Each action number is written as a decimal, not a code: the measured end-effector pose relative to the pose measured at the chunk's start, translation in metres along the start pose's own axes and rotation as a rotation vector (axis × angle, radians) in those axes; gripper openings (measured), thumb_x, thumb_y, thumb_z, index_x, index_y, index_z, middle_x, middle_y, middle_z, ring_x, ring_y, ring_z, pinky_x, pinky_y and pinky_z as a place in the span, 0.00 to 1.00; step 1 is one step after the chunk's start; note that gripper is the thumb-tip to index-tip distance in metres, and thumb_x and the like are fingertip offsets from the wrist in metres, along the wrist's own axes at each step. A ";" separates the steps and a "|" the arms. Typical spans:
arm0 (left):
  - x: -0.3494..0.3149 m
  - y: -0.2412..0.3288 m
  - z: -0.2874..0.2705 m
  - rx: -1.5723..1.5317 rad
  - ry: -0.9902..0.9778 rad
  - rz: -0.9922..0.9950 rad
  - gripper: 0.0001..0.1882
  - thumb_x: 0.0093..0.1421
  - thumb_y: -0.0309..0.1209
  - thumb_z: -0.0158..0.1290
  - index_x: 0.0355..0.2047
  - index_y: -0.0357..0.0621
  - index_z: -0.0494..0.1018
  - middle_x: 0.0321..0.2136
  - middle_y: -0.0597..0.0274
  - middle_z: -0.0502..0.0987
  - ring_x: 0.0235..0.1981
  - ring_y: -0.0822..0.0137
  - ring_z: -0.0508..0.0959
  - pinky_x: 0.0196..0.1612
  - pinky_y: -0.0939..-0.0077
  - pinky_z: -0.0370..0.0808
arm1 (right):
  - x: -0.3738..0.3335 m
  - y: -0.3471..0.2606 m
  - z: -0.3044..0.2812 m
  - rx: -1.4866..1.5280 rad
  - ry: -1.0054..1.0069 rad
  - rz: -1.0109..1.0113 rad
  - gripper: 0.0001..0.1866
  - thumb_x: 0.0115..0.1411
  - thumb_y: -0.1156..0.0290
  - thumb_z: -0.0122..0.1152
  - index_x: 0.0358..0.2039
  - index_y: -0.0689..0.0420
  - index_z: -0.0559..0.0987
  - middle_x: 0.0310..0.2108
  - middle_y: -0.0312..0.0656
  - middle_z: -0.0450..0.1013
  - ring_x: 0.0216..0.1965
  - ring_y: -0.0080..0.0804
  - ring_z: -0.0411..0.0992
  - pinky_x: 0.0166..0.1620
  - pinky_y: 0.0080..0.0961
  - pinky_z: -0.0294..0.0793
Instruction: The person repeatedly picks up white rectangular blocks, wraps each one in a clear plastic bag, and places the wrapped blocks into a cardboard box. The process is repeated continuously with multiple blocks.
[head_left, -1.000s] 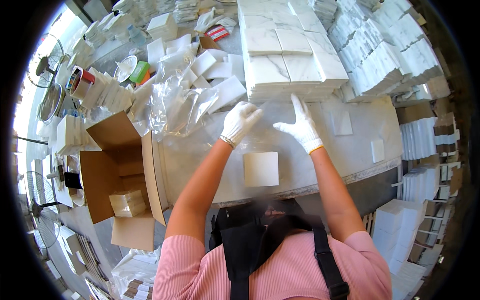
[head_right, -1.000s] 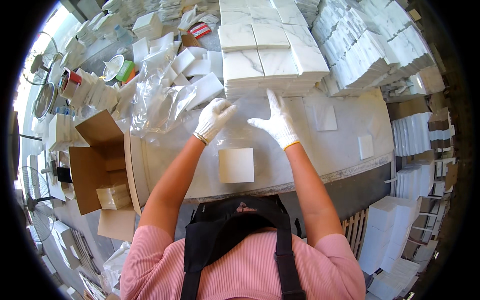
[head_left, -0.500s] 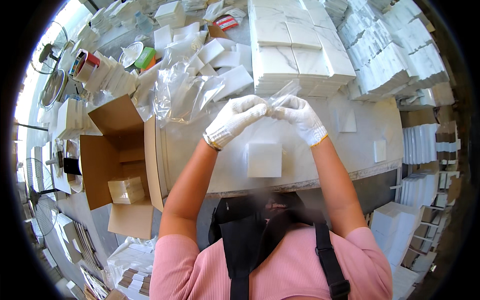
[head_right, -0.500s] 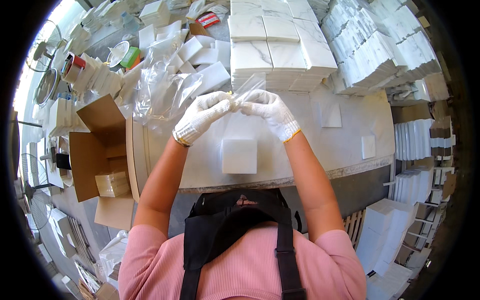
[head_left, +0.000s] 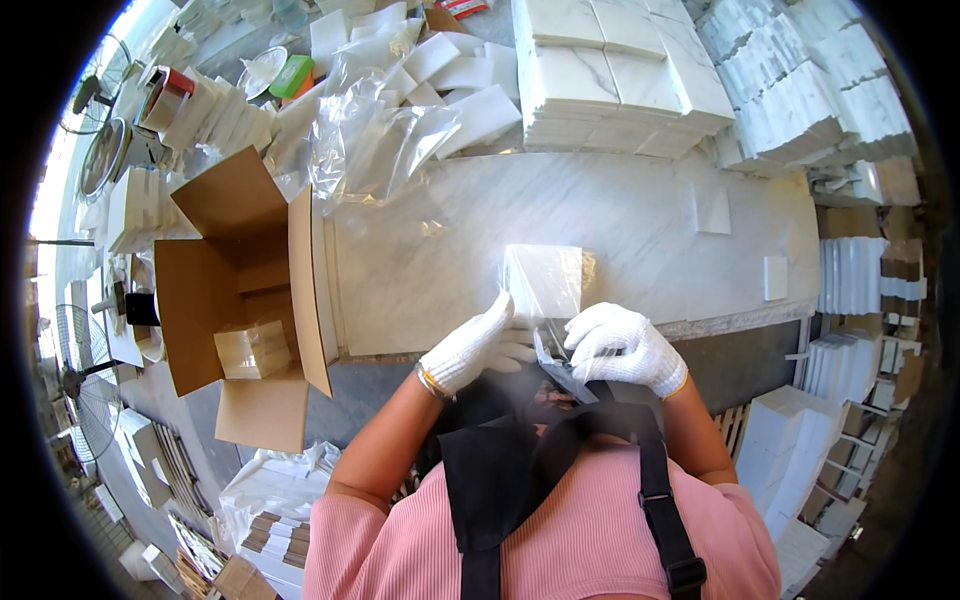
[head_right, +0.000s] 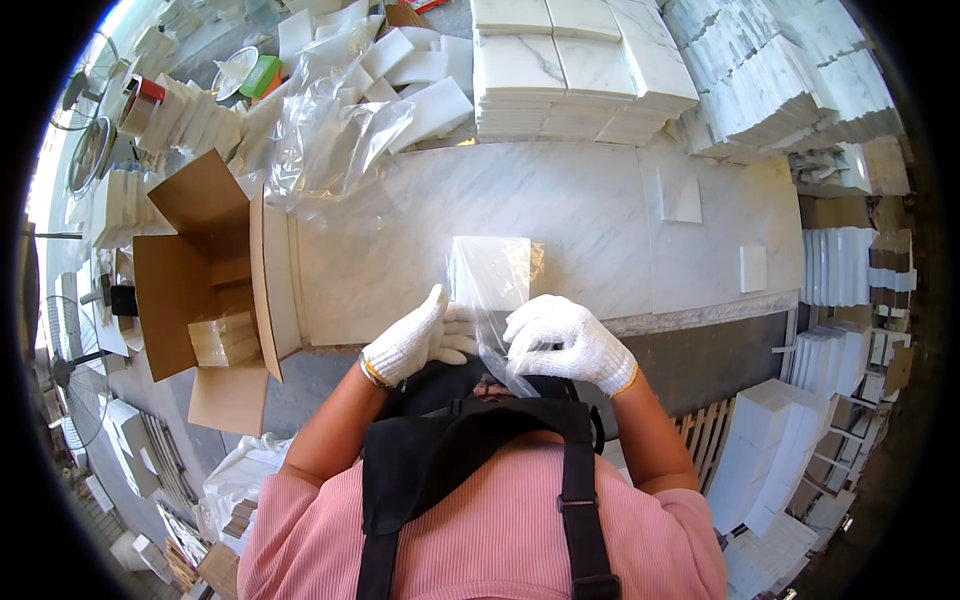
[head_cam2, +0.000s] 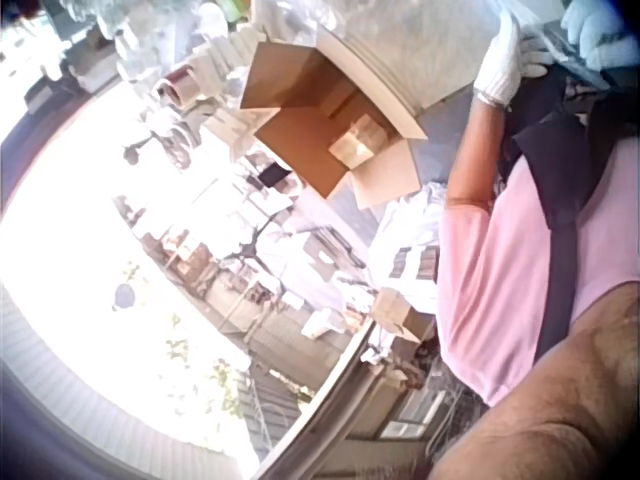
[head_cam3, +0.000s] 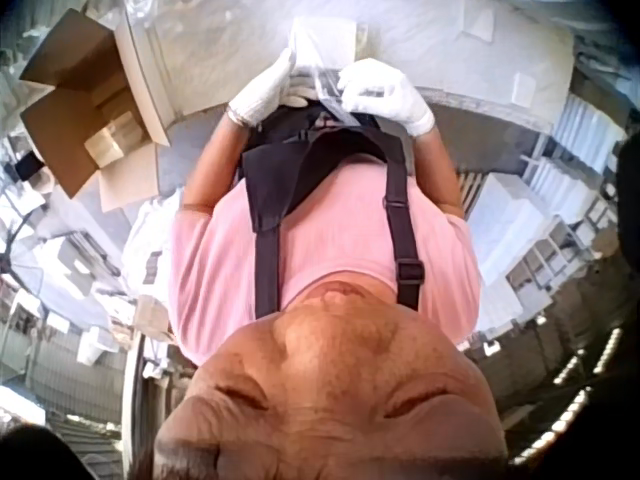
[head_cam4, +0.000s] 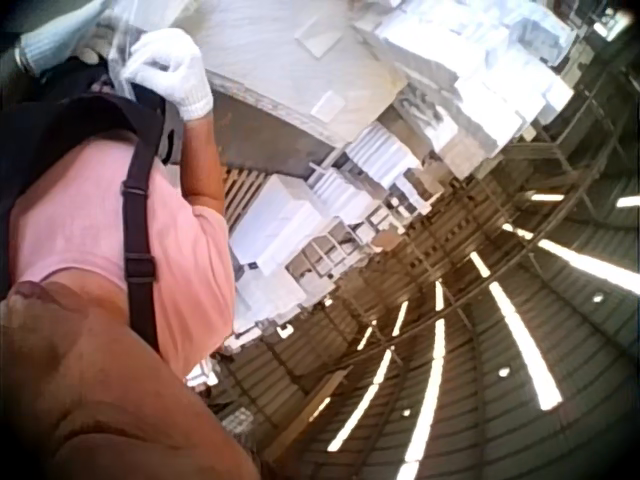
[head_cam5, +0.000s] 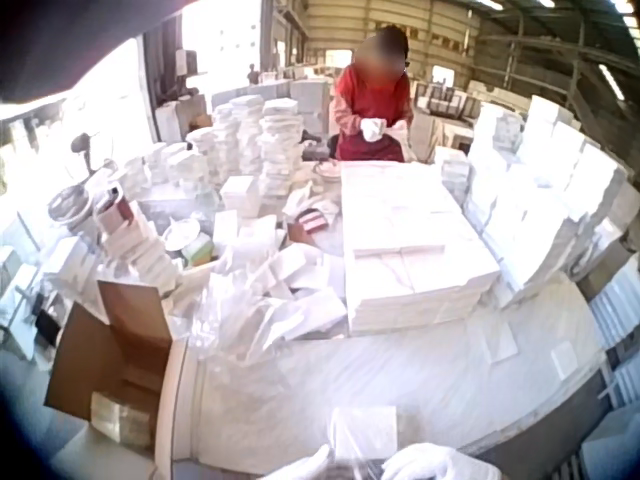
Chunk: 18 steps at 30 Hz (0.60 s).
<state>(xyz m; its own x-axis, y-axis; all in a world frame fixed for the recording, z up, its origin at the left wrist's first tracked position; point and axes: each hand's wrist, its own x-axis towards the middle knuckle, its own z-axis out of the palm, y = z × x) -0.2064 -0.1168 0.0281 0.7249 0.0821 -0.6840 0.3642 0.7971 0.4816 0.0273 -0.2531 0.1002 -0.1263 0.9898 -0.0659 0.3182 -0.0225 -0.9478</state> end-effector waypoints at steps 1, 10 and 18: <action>0.004 -0.003 0.002 -0.074 -0.005 -0.020 0.36 0.71 0.61 0.45 0.55 0.37 0.76 0.43 0.55 0.82 0.42 0.68 0.81 0.47 0.73 0.77 | -0.001 0.000 0.004 -0.018 -0.004 -0.020 0.07 0.48 0.68 0.77 0.27 0.54 0.87 0.37 0.39 0.81 0.47 0.40 0.77 0.53 0.36 0.74; 0.000 -0.030 0.009 -0.148 0.076 0.119 0.17 0.61 0.33 0.65 0.43 0.37 0.74 0.43 0.51 0.81 0.40 0.63 0.81 0.44 0.70 0.78 | -0.029 0.029 0.015 -0.248 -0.150 0.147 0.12 0.50 0.58 0.75 0.25 0.52 0.85 0.33 0.38 0.81 0.43 0.40 0.78 0.48 0.36 0.75; 0.006 -0.021 0.000 0.186 0.108 0.132 0.20 0.63 0.37 0.63 0.49 0.36 0.76 0.36 0.59 0.82 0.34 0.71 0.80 0.40 0.78 0.76 | -0.023 0.034 -0.017 0.057 0.491 0.560 0.34 0.62 0.44 0.66 0.58 0.61 0.77 0.52 0.49 0.78 0.55 0.37 0.76 0.60 0.34 0.72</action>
<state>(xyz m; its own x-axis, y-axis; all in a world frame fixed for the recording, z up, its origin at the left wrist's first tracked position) -0.2102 -0.1332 0.0139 0.7101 0.2494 -0.6585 0.3795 0.6522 0.6562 0.0569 -0.2738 0.0751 0.4788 0.7765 -0.4097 0.1604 -0.5361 -0.8287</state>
